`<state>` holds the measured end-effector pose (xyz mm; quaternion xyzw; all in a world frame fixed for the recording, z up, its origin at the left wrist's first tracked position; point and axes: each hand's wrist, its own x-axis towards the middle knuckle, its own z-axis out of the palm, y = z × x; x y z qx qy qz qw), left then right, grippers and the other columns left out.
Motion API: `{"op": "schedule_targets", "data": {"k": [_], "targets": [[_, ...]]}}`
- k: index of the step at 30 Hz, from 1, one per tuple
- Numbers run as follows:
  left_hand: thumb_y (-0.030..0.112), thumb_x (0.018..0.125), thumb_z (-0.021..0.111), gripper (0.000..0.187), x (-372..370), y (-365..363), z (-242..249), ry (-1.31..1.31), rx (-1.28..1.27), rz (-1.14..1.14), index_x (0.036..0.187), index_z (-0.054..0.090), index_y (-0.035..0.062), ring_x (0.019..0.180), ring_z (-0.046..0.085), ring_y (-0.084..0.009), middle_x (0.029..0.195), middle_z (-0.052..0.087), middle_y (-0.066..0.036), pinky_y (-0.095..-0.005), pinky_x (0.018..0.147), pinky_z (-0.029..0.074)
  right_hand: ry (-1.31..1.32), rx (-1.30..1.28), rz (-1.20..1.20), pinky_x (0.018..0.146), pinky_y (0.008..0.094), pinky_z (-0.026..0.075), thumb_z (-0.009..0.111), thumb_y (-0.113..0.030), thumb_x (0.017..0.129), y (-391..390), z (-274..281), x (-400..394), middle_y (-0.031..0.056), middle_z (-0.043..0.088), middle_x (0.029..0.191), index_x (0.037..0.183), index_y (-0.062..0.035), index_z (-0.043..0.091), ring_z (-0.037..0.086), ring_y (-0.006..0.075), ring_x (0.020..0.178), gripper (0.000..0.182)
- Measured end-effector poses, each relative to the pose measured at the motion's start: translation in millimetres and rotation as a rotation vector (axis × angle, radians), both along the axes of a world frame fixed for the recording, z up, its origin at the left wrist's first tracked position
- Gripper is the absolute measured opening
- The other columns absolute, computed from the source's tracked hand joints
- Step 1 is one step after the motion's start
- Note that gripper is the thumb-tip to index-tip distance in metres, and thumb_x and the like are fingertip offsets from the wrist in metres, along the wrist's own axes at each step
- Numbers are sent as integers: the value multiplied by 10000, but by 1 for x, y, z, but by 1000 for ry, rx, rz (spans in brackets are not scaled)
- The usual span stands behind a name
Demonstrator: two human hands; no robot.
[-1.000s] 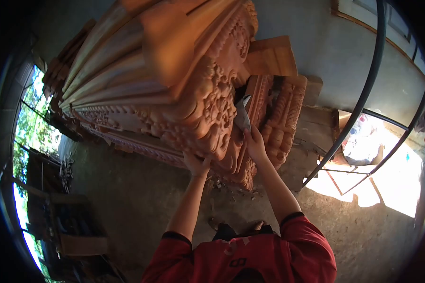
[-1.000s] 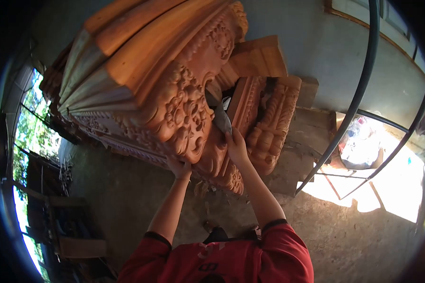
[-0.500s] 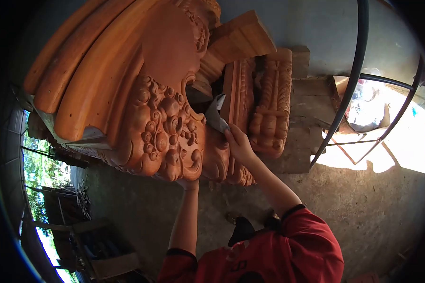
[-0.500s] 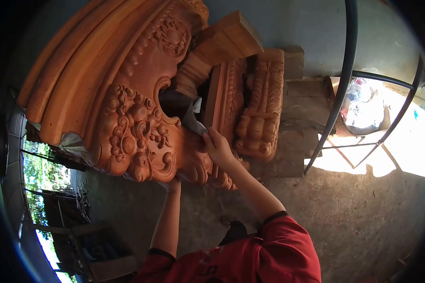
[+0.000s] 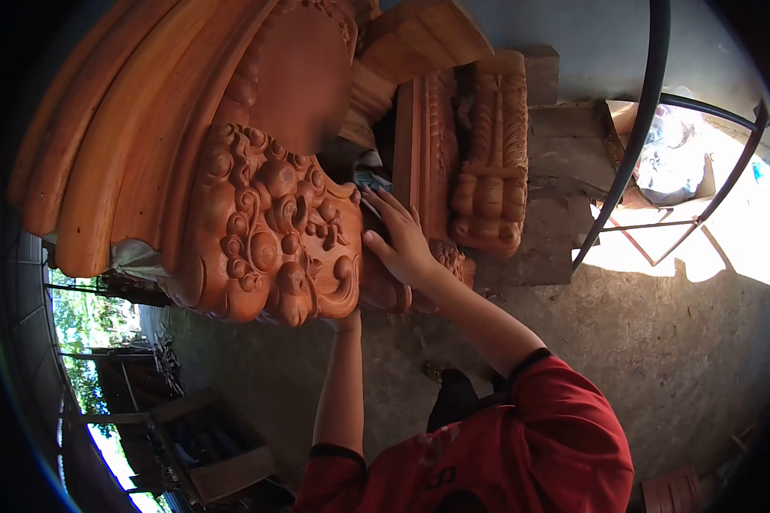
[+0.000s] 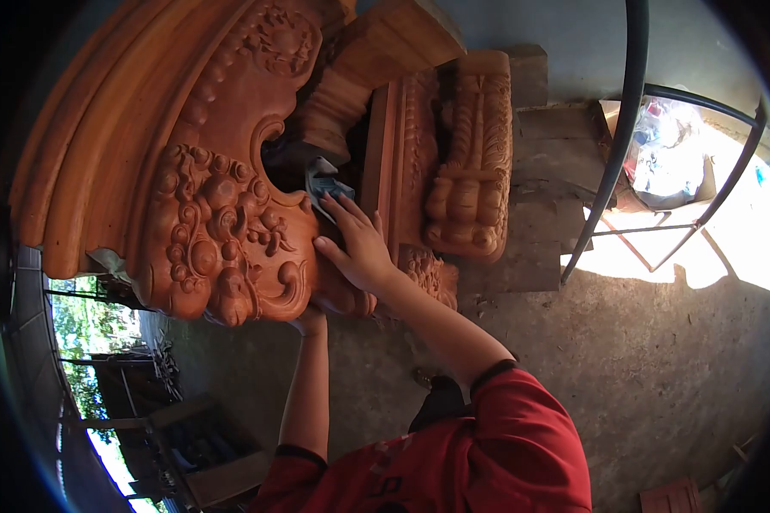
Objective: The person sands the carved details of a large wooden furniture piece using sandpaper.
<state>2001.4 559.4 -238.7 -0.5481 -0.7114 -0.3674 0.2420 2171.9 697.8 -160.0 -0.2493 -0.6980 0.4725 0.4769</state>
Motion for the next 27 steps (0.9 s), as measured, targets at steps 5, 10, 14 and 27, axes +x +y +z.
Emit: {"op": "schedule_targets", "data": {"k": [5, 10, 14, 27], "targets": [[124, 811, 617, 468, 11, 1, 3, -1045, 371, -221, 1225, 440, -3, 1113, 467, -286, 1216, 479, -167, -405, 970, 360, 48, 124, 152, 1004, 448, 283, 608, -456, 767, 27, -6, 2, 190, 441, 1287, 1302, -55, 372, 368, 360, 1228, 709], [77, 756, 668, 468, 9, 1, 14, 29, 110, 18, 1175, 474, -3, 1027, 521, -295, 1165, 519, -162, -407, 893, 412, -23, -185, 372, 866, 365, 424, 698, -443, 700, 43, -29, 13, 183, 575, 1087, 1238, -32, 443, 553, 323, 1024, 723], [79, 743, 678, 474, 22, 5, 30, 18, 122, -25, 1166, 481, -2, 1013, 527, -298, 1157, 524, -167, -416, 893, 409, 130, -270, 400, 751, 293, 448, 640, -391, 799, 40, -33, 6, 95, 606, 923, 1162, -3, 488, 552, 131, 854, 553], [221, 779, 677, 572, 12, 4, 21, 146, 93, 11, 1222, 411, -24, 1036, 525, -318, 1176, 507, -197, -442, 878, 421, 222, 77, -80, 866, 423, 384, 428, -276, 911, 11, -14, 8, 208, 610, 942, 940, -9, 598, 524, 341, 1064, 318]]}}
